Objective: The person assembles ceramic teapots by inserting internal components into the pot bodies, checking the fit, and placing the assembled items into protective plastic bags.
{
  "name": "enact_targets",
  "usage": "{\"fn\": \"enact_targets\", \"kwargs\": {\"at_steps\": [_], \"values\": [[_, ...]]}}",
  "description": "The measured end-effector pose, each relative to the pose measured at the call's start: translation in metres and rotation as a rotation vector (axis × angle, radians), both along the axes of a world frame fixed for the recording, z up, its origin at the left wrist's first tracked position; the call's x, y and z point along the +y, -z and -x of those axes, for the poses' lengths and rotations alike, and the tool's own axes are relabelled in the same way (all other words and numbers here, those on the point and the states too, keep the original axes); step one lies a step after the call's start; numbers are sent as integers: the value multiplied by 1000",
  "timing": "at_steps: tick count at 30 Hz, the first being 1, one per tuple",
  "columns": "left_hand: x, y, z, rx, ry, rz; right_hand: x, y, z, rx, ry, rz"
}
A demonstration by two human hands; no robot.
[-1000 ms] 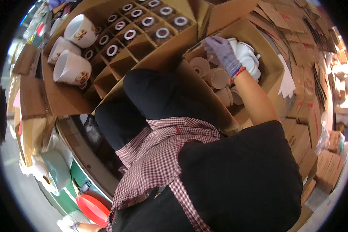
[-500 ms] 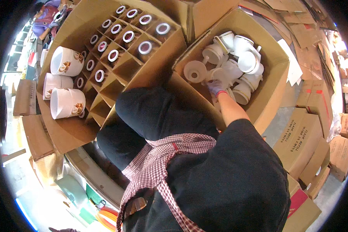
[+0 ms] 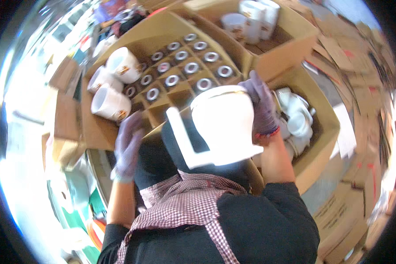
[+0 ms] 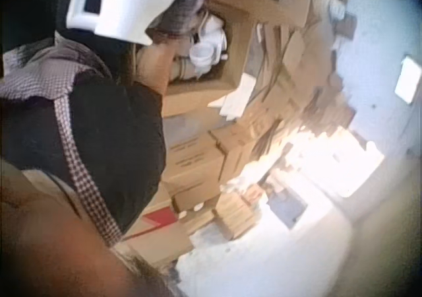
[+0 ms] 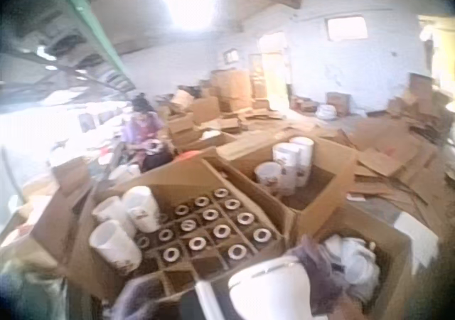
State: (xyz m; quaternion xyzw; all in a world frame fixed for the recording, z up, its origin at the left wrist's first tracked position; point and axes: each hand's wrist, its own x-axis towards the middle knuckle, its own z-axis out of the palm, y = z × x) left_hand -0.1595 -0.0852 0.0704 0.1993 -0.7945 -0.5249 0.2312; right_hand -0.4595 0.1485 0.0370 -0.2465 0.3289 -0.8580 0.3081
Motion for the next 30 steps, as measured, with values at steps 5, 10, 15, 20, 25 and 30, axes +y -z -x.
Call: {"fn": "enact_targets", "kwargs": {"at_steps": [5,10,15,20,25,30], "values": [[8,56,-25,397,300,-646,-102,40,-76,-320,-615,189],[21,-1,-84,568,-34,-681,-142,39,-140,-611,-1083,209],[30,-11,-136,619,-502,-656,-156,23,-174,693,-589,20],[40,-8,-181,407,-474,-494,-155,20,-214,1036,-359,-105],[18,4,-214,461,-461,12,-165,16,-242,488,-597,-320],[0,55,-214,442,-642,268,-176,41,-273,-681,-1250,-201]]}}
